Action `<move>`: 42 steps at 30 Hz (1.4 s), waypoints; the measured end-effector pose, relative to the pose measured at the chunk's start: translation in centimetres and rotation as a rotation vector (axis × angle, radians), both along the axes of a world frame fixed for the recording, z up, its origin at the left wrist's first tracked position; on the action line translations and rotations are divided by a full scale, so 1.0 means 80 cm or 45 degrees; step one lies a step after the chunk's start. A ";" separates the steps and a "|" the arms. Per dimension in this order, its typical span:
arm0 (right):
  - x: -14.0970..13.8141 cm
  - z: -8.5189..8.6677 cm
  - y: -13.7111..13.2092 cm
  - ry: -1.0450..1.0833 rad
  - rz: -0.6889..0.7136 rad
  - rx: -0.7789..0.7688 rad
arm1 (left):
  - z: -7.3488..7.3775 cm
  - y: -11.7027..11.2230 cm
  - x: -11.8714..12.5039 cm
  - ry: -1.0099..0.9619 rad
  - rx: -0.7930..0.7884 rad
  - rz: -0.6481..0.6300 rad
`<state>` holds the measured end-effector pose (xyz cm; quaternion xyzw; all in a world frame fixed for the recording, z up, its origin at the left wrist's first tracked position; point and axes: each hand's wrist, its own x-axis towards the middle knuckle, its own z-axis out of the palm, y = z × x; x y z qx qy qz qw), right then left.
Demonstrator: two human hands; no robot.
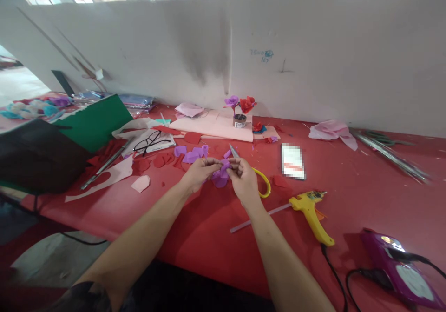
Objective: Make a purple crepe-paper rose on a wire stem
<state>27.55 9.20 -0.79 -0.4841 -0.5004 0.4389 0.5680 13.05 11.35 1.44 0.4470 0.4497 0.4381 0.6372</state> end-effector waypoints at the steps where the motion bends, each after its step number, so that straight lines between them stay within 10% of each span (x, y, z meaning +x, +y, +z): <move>1: 0.000 0.000 0.000 -0.006 0.003 0.007 | 0.001 -0.001 0.000 -0.010 -0.002 -0.008; 16: 0.009 -0.016 0.005 -0.431 -0.168 -0.030 | -0.012 0.012 -0.008 -0.063 -0.014 0.029; 31: 0.000 0.000 -0.001 -0.153 -0.068 -0.113 | -0.015 0.004 0.001 -0.035 -0.119 -0.079; 42: 0.011 0.018 -0.010 -0.545 -0.178 0.085 | -0.013 -0.006 0.011 0.433 0.545 -0.024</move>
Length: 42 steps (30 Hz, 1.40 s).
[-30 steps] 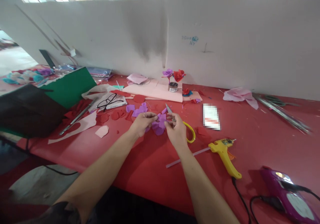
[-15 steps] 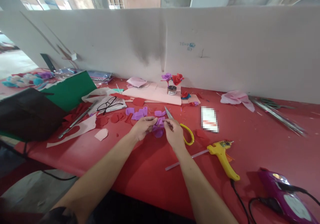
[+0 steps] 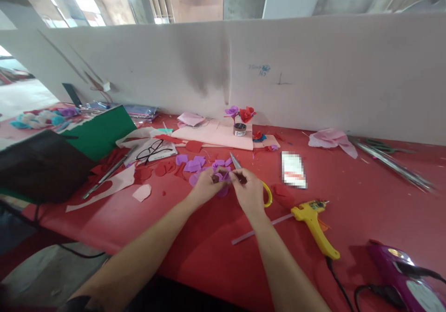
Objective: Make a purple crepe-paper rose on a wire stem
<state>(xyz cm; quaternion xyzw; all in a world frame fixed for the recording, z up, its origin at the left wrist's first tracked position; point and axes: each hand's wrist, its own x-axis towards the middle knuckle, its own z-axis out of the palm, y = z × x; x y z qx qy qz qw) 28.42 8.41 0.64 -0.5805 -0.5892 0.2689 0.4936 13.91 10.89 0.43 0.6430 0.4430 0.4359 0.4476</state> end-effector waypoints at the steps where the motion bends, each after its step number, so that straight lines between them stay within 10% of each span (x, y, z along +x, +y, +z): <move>1: 0.000 0.002 -0.001 -0.060 -0.013 0.038 | 0.001 0.000 0.000 -0.005 0.010 0.018; 15: -0.003 0.005 0.003 0.501 0.107 -0.168 | 0.001 -0.002 0.003 -0.503 -0.373 0.025; 42: -0.009 -0.004 0.004 0.401 0.117 -0.179 | 0.005 0.000 -0.001 -0.500 -0.408 0.118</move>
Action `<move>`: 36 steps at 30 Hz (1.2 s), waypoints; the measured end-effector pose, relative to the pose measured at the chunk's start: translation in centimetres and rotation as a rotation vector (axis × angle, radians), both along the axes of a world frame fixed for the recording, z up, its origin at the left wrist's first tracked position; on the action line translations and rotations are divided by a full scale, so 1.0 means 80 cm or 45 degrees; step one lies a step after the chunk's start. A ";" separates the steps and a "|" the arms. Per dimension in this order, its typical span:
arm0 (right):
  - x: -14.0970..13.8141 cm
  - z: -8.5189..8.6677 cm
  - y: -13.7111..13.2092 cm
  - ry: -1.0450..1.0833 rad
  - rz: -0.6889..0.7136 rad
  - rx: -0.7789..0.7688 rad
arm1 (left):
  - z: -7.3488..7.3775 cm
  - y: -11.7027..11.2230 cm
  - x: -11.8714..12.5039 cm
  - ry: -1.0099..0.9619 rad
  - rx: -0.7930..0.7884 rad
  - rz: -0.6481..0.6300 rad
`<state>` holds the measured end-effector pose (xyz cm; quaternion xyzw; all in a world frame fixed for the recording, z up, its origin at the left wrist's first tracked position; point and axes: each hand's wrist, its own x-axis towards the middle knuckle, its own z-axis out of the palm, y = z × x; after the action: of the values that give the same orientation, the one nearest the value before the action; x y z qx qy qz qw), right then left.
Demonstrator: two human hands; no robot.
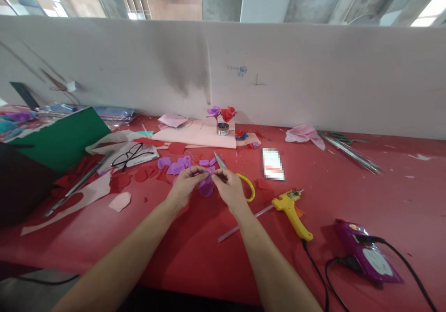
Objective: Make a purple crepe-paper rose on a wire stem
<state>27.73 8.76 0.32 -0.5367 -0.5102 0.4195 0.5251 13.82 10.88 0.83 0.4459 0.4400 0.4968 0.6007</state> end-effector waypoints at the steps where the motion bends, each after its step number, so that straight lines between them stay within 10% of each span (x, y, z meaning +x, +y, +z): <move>1: 0.000 0.001 0.000 0.009 -0.005 -0.005 | 0.000 0.000 0.000 -0.005 -0.010 -0.005; 27: 0.002 -0.004 0.001 -0.241 -0.010 0.137 | 0.002 0.002 -0.001 0.004 -0.094 -0.051; 36: 0.130 0.027 -0.077 -1.257 -0.588 -0.084 | 0.008 -0.001 -0.004 0.122 -0.111 -0.214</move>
<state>38.16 2.57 2.48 -0.7842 -0.5516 0.0073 0.2842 13.47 10.80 1.50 0.4781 0.4505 0.4031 0.6372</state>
